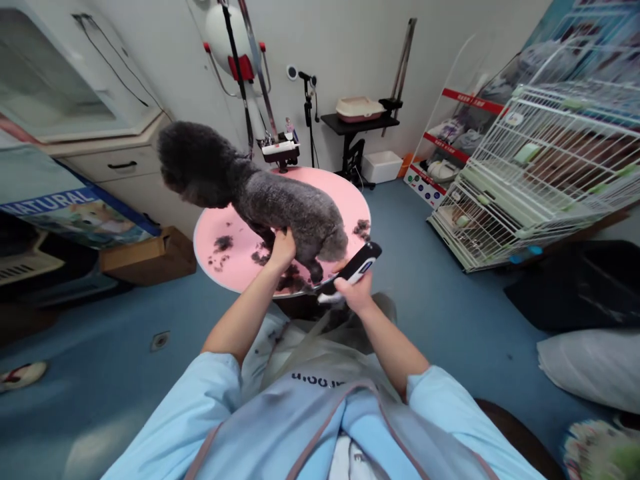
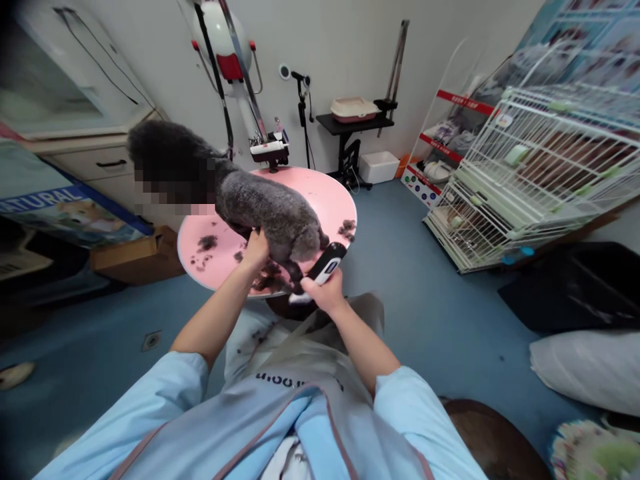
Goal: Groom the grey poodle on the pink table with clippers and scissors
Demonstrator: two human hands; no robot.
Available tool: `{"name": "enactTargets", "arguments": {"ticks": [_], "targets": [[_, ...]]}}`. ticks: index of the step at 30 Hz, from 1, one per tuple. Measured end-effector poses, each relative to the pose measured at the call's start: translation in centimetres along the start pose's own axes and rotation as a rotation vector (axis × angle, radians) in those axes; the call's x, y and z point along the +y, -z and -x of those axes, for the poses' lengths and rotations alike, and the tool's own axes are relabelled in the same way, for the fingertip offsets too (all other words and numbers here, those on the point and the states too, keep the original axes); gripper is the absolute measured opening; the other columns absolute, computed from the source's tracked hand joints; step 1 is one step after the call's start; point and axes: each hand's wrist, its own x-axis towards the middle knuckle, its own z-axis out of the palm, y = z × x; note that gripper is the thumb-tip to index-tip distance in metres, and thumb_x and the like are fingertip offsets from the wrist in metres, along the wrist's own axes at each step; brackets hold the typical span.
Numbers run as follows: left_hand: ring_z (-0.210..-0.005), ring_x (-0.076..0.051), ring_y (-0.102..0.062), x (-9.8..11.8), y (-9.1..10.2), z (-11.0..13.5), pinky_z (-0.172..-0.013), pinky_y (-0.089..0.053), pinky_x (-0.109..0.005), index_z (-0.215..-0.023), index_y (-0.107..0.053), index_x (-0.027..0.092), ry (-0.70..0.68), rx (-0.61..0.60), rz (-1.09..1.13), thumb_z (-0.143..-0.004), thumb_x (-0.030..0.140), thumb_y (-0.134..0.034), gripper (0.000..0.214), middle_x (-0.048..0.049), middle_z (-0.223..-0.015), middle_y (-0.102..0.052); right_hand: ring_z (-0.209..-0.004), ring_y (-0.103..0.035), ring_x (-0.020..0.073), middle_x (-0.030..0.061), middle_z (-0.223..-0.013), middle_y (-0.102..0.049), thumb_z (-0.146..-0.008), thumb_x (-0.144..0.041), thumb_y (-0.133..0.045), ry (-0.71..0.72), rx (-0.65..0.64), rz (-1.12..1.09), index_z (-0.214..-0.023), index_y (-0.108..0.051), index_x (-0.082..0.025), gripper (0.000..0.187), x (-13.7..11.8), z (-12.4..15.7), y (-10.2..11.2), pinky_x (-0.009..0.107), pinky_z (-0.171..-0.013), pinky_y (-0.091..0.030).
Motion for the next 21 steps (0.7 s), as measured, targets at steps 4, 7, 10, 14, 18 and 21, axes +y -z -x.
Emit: {"name": "enactTargets", "arguments": {"ticks": [4,7,10,14,18,21], "targets": [[-0.11,-0.028,-0.059,0.5,1.2,0.1,-0.097,-0.045,-0.038,-0.093,-0.061,0.012,-0.053,-0.01,-0.089,-0.092,0.045,-0.042,0.038,-0.0163,-0.106,-0.067,-0.062,-0.068,0.018,0.0014,-0.073,-0.07,-0.062,-0.044,-0.075,-0.397,-0.097,-0.467,-0.086,-0.058,-0.021,0.037,-0.2,-0.4,-0.4,0.029,-0.052,-0.057],[-0.082,-0.024,-0.061,1.4,2.4,0.2,-0.075,-0.048,-0.033,-0.069,-0.055,0.016,-0.082,-0.093,-0.253,-0.089,0.046,-0.043,0.038,-0.0094,-0.072,-0.063,-0.051,-0.062,0.0127,-0.0007,-0.063,-0.067,-0.056,-0.033,-0.078,-0.395,-0.103,-0.502,-0.079,-0.06,-0.018,0.032,-1.6,-2.6,-0.9,0.024,-0.049,-0.054],[-0.051,-0.016,-0.045,3.0,4.1,0.6,-0.053,-0.035,-0.028,-0.049,-0.035,0.022,-0.126,-0.202,-0.531,-0.087,0.042,-0.041,0.043,-0.0018,-0.046,-0.041,-0.045,-0.056,0.0102,-0.0037,-0.053,-0.06,-0.056,-0.029,-0.073,-0.299,0.052,-0.541,-0.069,-0.06,-0.018,0.022,-3.0,-4.6,-0.3,0.023,-0.045,-0.051],[-0.053,-0.015,-0.045,4.9,6.3,1.4,-0.055,-0.034,-0.029,-0.054,-0.035,0.021,-0.516,-0.052,-0.88,-0.079,0.031,-0.049,0.03,-0.0016,-0.053,-0.043,-0.046,-0.054,0.0105,-0.0038,-0.055,-0.057,-0.056,-0.031,-0.072,-0.246,0.057,-0.645,-0.068,-0.059,-0.018,0.022,-3.6,-5.3,1.8,0.024,-0.043,-0.049],[-0.09,-0.029,-0.06,5.8,7.6,2.0,-0.078,-0.048,-0.04,-0.077,-0.058,0.016,-0.885,-0.024,-1.016,-0.071,0.032,-0.06,0.017,-0.0122,-0.085,-0.061,-0.049,-0.052,0.0103,-0.0011,-0.056,-0.059,-0.059,-0.037,-0.069,-0.229,0.033,-0.639,-0.067,-0.061,-0.017,0.023,-2.0,-4.5,2.9,0.023,-0.044,-0.045],[-0.131,-0.038,-0.042,6.5,6.9,2.6,-0.104,-0.037,-0.056,-0.111,-0.065,0.018,-1.115,-0.326,-1.123,-0.069,0.028,-0.069,0.043,-0.018,-0.128,-0.055,-0.048,-0.049,0.0085,-0.0001,-0.056,-0.059,-0.061,-0.041,-0.068,-0.283,0.124,-0.643,-0.065,-0.062,-0.017,0.026,0.1,-3.1,2.7,0.02,-0.042,-0.04]]}}
